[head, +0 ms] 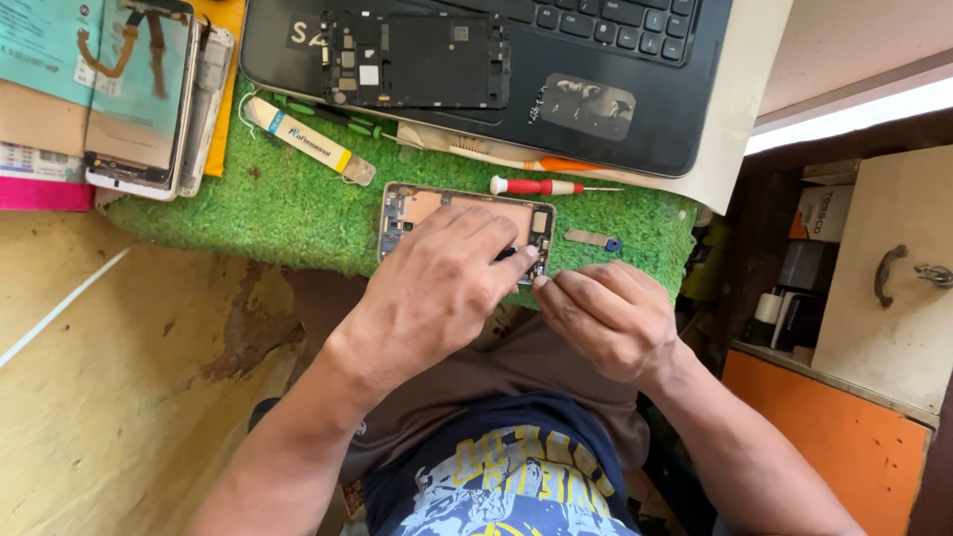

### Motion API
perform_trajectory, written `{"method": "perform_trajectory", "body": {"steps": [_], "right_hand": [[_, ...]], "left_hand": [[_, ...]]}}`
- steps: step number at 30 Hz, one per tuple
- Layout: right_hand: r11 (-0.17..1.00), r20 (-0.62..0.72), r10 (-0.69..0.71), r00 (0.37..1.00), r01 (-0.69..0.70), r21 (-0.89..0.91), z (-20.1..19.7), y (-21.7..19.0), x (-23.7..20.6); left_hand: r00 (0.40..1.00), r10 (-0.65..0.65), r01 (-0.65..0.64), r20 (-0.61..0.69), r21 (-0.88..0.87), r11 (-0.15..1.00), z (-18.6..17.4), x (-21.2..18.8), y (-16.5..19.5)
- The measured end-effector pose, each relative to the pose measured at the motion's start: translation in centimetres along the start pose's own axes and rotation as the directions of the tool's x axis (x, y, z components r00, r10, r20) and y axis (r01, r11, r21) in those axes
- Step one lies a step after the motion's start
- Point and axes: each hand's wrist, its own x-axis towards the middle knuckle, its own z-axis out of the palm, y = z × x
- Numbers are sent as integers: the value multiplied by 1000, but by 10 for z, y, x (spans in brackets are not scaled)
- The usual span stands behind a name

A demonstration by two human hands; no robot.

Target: The person repairs a smartphone at a workbench, using a screwdriver to remove and tighten screws on the phone's frame and a pry tool to lift components. They flip the phone over, press on its parts, and work on both sides of the device while it rests on a green mat.

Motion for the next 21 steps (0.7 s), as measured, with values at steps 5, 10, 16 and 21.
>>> {"method": "perform_trajectory", "body": {"steps": [5, 10, 16, 21], "right_hand": [[996, -28, 82, 996, -81, 46, 2, 0, -5], [954, 27, 264, 964, -265, 137, 1, -1, -5], [958, 90, 263, 961, -271, 93, -1, -2, 0], [989, 151, 146, 978, -144, -23, -3, -5, 2]], "left_hand": [[997, 62, -65, 47, 66, 996, 1, 0, -3], [988, 151, -153, 21, 118, 981, 4, 0, -8], [979, 205, -203, 0, 155, 967, 7, 1, -12], [989, 145, -144, -7, 75, 987, 7, -2, -13]]}}
